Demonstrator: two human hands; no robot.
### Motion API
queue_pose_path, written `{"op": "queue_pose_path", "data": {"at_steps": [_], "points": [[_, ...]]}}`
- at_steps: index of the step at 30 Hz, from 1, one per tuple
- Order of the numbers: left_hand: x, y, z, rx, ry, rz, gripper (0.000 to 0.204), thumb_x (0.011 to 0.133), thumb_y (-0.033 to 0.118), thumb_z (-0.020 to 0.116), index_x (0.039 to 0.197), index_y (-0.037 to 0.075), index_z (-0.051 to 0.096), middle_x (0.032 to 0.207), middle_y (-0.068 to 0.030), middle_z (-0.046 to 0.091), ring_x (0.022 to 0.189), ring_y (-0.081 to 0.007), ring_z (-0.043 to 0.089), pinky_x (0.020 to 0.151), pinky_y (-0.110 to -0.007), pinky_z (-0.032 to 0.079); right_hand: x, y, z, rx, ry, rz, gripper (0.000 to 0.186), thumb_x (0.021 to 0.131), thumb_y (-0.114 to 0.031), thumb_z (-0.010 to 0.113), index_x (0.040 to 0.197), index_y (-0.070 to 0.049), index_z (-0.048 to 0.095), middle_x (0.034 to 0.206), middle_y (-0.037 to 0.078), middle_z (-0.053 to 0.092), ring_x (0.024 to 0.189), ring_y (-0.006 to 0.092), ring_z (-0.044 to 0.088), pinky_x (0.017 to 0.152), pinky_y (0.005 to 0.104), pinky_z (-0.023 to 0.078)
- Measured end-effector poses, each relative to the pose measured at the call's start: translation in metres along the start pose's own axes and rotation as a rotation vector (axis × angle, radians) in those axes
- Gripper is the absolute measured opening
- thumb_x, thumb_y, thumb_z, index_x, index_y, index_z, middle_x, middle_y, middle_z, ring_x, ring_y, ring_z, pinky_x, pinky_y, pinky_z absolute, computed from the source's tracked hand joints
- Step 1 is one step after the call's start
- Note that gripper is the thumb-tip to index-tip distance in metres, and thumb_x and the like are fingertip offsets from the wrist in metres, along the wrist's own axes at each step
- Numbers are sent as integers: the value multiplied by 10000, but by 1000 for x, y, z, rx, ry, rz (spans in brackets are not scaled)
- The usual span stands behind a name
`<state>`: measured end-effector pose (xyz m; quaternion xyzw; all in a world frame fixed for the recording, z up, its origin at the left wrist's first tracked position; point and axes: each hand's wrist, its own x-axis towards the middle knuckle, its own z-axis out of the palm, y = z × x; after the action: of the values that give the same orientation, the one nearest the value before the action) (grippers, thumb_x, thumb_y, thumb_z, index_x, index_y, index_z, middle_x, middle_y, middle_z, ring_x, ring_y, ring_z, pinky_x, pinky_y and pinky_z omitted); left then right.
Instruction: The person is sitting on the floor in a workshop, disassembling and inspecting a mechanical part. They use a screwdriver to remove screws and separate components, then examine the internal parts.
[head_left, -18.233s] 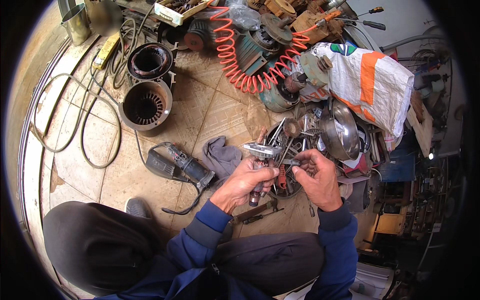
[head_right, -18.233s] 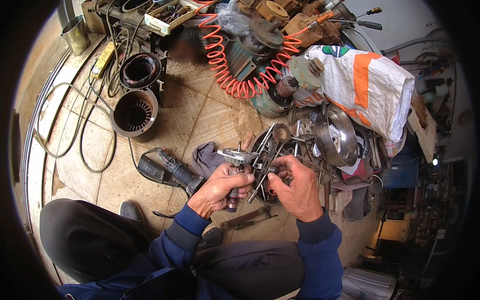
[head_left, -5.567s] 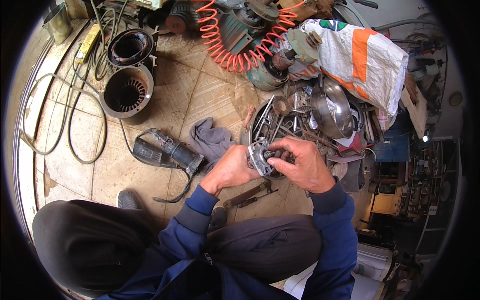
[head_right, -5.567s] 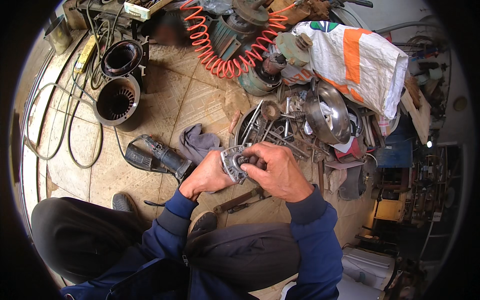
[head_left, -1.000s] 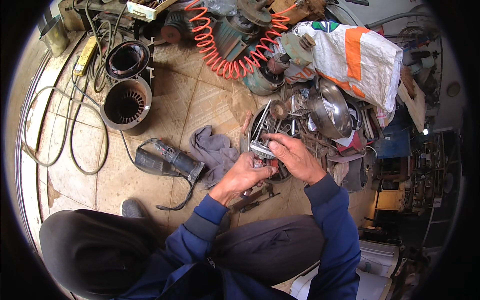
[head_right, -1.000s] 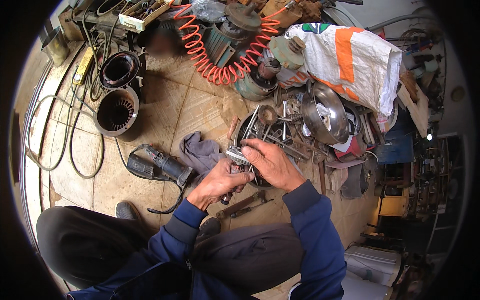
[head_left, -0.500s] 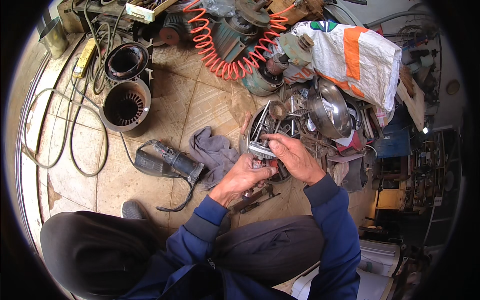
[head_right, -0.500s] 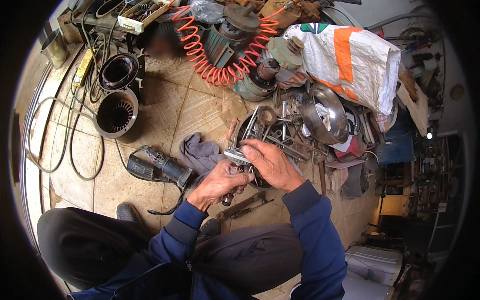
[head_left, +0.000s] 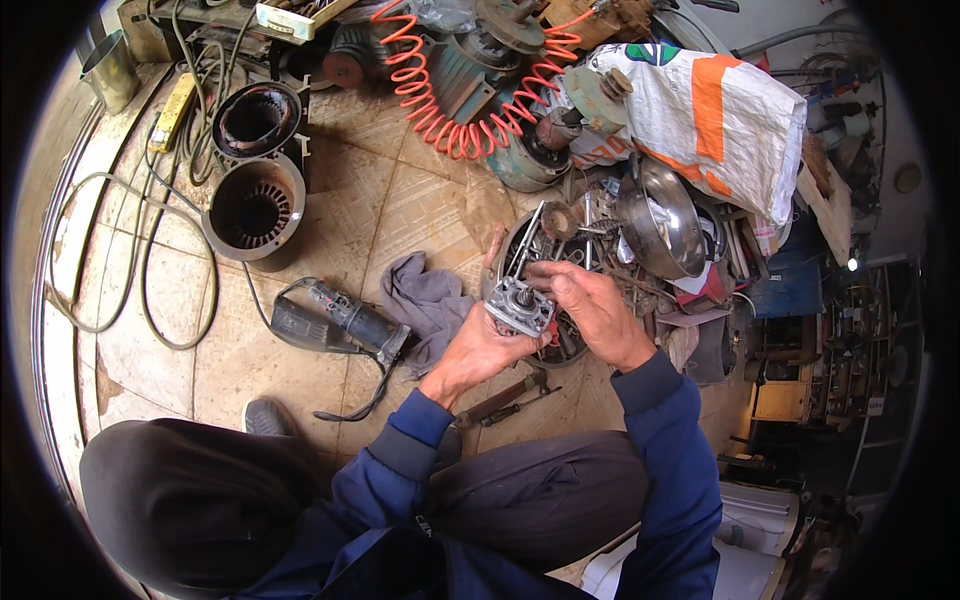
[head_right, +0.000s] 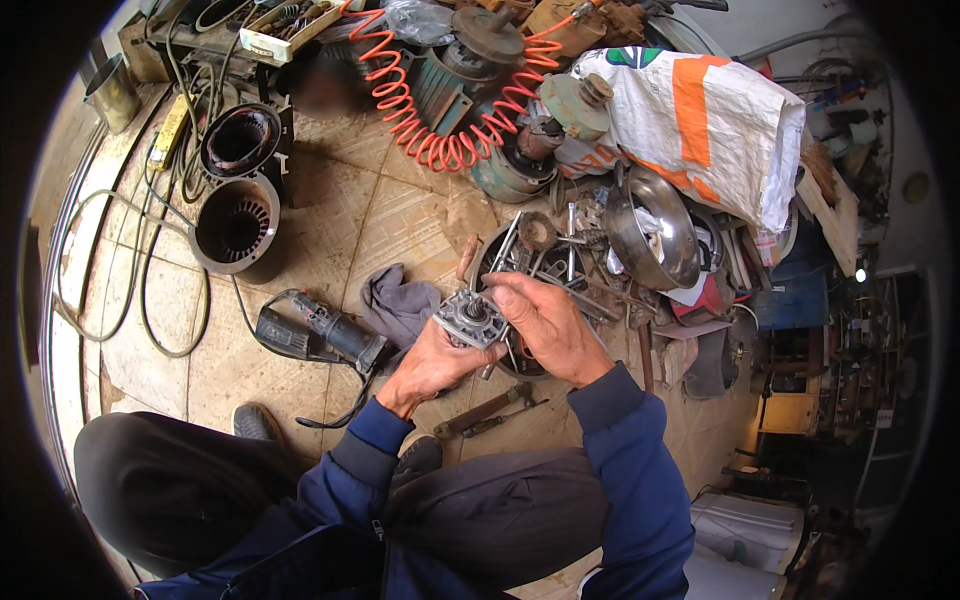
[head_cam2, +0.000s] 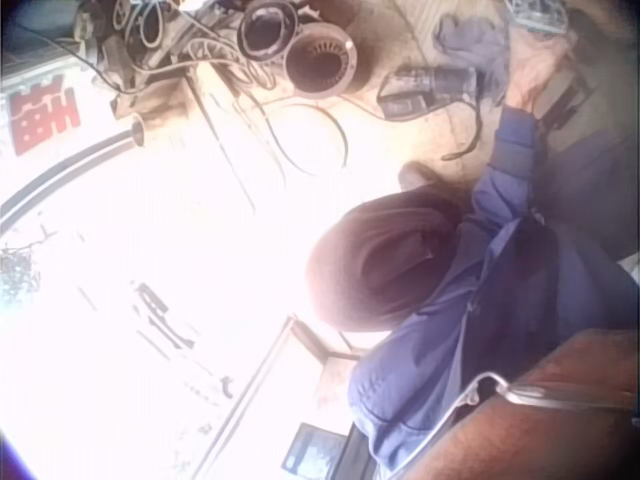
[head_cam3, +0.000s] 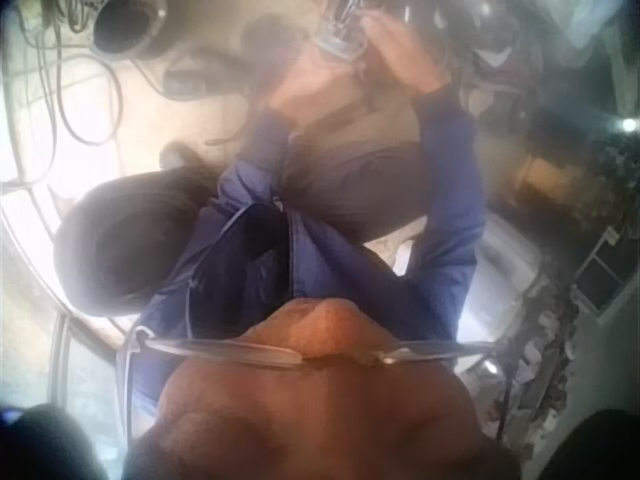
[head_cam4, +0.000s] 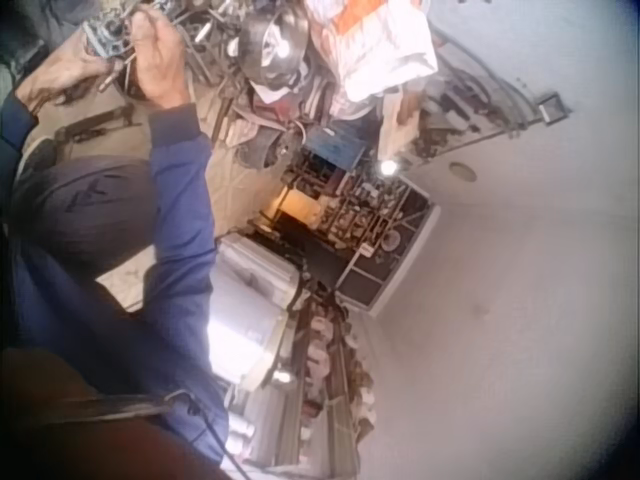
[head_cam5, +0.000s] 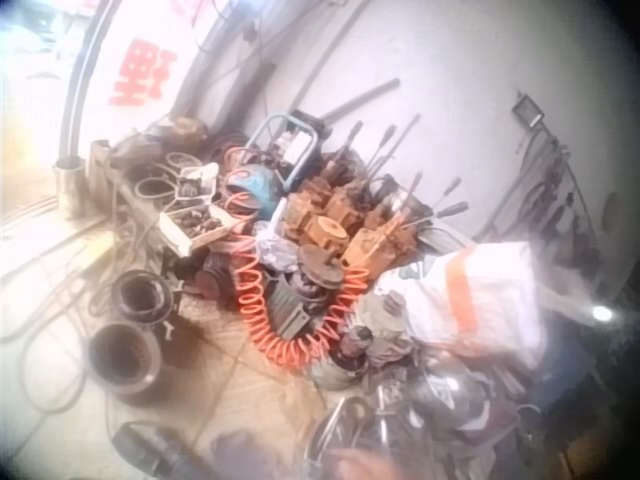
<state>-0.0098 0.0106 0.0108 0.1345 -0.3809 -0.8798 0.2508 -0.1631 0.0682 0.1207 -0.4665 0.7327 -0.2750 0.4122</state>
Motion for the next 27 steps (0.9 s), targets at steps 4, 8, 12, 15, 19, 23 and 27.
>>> {"op": "queue_pose_path", "data": {"at_steps": [4, 8, 12, 15, 19, 23, 27], "points": [[-1, 2, -1, 66, 27, 129, 507, 826, 78, 829, 1291, 6, 638, 1044, -51, 725, 950, -104, 642, 854, -296, 533, -1, -10, -5, 11, -69, -11, 646, 1078, -469, 488, 1398, 91, 522, 1291, 188, 657, 1184, 222, 626, 1042, 364, 481], [-1, -4, -5, 186, 36, 205, 406, 823, 86, 828, 1190, 3, 676, 1000, -45, 743, 880, -94, 651, 795, -292, 543, -2, -18, -4, 36, -72, 16, 673, 1066, -494, 502, 1398, 91, 525, 1276, 190, 664, 1153, 219, 641, 1028, 360, 489], [-4, -11, -9, 218, 1, 166, 262, 858, 68, 776, 1109, 11, 724, 1002, -37, 757, 888, -86, 660, 809, -290, 552, -3, -21, -4, 25, -74, 9, 676, 1063, -498, 505, 1393, 91, 530, 1268, 188, 669, 1142, 221, 646, 1023, 356, 490], [-5, -13, -7, 194, 6, 169, 217, 873, 59, 749, 1086, 18, 741, 1003, -29, 761, 903, -81, 663, 824, -289, 555, -2, -18, 2, 48, -2, -35, 638, 1029, -512, 564, 1335, 46, 597, 1067, 79, 712, 839, 103, 597, 750, 265, 482], [-5, -11, -7, 200, -4, 146, 211, 876, 59, 742, 1084, 20, 742, 1009, -32, 761, 904, -86, 665, 826, -291, 555, -3, -18, 2, 61, 8, -34, 629, 1022, -513, 579, 1323, 38, 610, 1037, 61, 721, 786, 80, 588, 703, 246, 482], [-4, -15, -5, 165, 22, 173, 235, 842, 79, 794, 1050, 9, 707, 910, -19, 739, 795, -90, 647, 730, -284, 541, -4, -18, 1, 48, 8, -39, 629, 1025, -513, 574, 1324, 40, 609, 1042, 62, 718, 794, 81, 589, 710, 243, 482], [-4, -14, -4, 196, 45, 196, 278, 854, 79, 794, 1103, 13, 688, 924, -21, 729, 796, -85, 632, 722, -283, 539, -2, -15, 3, 59, 12, -50, 620, 1030, -502, 570, 1320, 44, 610, 1037, 67, 717, 803, 86, 595, 716, 240, 485]]}}
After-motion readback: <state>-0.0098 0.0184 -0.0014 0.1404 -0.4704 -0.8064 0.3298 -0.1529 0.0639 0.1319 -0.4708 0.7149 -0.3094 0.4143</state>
